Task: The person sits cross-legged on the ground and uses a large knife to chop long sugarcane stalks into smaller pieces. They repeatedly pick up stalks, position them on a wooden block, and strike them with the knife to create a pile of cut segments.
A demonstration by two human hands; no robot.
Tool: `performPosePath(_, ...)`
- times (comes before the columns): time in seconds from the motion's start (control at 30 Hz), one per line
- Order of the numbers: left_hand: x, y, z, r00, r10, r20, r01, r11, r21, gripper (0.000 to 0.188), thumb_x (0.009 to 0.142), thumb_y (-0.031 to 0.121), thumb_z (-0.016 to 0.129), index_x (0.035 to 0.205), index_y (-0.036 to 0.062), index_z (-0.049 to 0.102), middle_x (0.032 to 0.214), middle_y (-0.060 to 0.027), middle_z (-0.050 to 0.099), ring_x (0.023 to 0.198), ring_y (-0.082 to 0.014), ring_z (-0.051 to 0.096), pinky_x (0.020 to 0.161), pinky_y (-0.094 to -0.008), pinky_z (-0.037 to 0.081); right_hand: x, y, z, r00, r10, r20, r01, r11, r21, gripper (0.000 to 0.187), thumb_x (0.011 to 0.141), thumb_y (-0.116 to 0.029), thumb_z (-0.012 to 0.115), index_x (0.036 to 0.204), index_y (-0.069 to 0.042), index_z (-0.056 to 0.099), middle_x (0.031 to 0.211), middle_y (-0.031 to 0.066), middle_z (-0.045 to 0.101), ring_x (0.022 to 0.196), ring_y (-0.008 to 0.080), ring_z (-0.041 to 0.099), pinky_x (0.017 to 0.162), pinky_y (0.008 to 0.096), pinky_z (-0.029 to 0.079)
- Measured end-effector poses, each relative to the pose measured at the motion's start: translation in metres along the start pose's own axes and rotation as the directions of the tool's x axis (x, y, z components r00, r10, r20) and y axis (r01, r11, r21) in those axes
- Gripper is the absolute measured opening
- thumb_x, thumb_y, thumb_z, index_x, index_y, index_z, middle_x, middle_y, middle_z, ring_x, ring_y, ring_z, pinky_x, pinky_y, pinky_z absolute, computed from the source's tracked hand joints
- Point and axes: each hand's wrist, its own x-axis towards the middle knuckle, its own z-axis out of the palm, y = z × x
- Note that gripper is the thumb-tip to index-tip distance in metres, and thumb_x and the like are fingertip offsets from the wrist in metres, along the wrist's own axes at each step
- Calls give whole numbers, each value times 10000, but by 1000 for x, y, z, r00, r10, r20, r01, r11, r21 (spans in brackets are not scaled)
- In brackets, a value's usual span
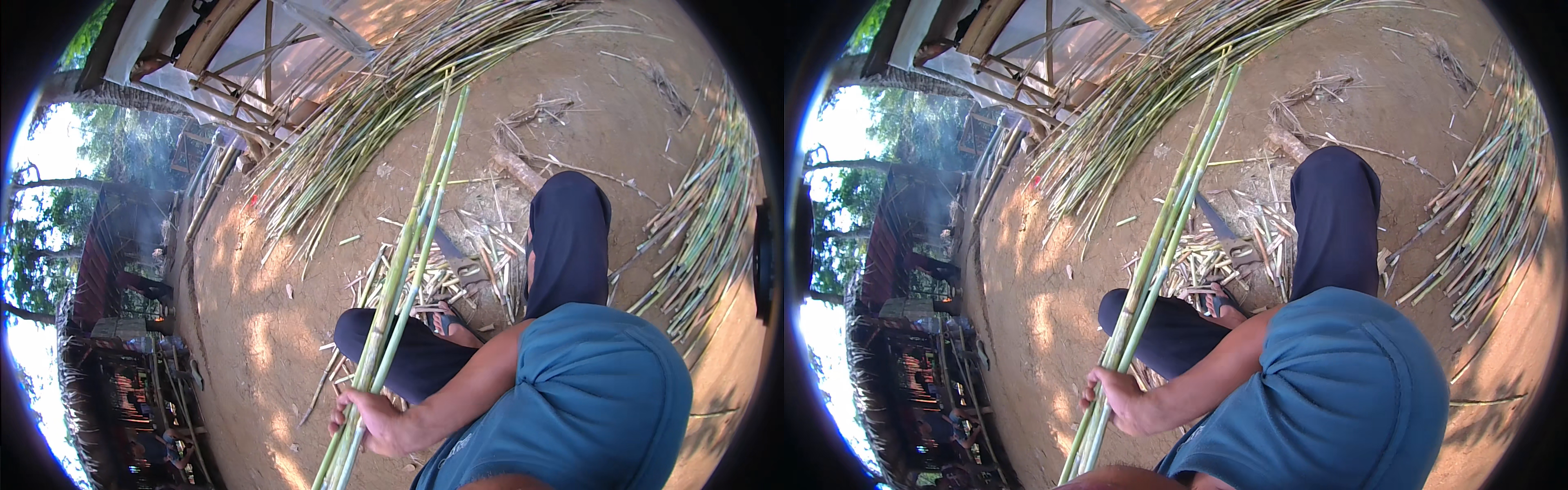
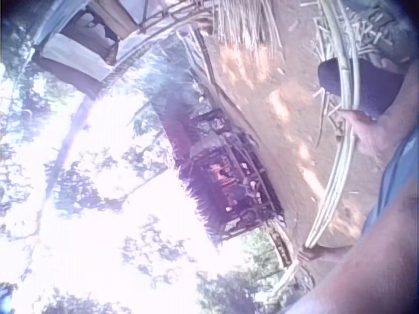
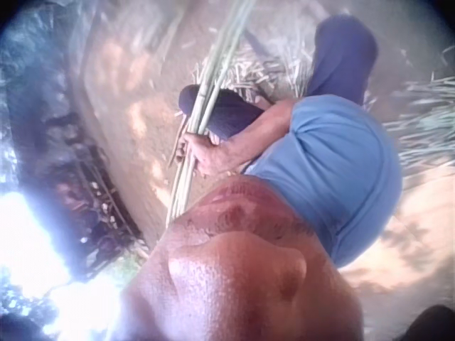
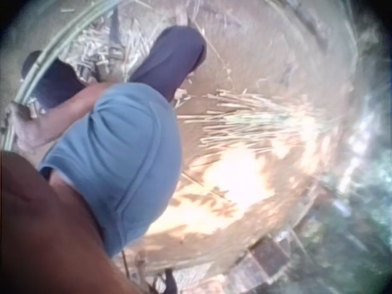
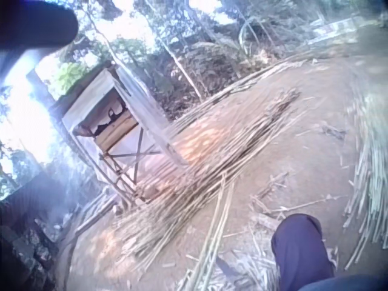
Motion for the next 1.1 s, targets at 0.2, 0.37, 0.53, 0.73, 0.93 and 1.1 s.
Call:
performPosePath(0.2,-15,-17,8,998,-52,-41,53,999,6,99,718,113,652,743,82,561,624,-121,523,565,-341,542,537,-458,435,-3,94,-12,964,232,134,-160,899,-407,268,876,-338,634,857,-70,626,813,41,615,791,158,605,733,299,493)
performPosePath(0.37,-19,-24,42,985,-107,-132,102,994,-44,115,702,90,653,751,71,551,631,-130,524,581,-357,542,558,-470,430,1,94,-20,886,161,435,37,910,-412,300,920,-418,614,857,-127,647,878,-21,592,821,113,542,761,287,441)
performPosePath(0.53,-7,-22,106,950,-167,-264,132,981,-145,135,686,66,654,759,59,540,637,-139,525,597,-373,543,580,-481,424,-47,69,18,838,-393,380,546,611,-573,472,949,-576,531,845,-128,634,814,-17,582,760,133,522,736,321,436)
performPosePath(0.73,50,32,214,904,-147,-402,2,941,-338,163,666,38,655,768,45,527,645,-149,526,617,-393,544,605,-495,418,-12,-69,28,644,-707,293,737,470,-486,487,985,-551,450,801,-111,547,748,37,579,776,142,570,929,416,450)
performPosePath(0.93,216,230,227,902,125,-413,-342,791,-508,143,754,38,700,750,80,563,571,-16,567,451,-113,513,400,-278,404,-80,-275,38,230,-969,-93,854,247,-459,534,1020,-430,373,1324,4,439,712,37,512,998,190,510,1180,555,93)
performPosePath(1.1,329,398,156,894,326,-308,-448,630,-634,125,773,42,662,888,33,613,536,-56,609,384,-111,514,315,-278,380,-164,-499,9,-165,-945,-282,828,23,-561,459,982,-330,576,1315,-21,508,948,110,583,706,143,576,671,306,574)
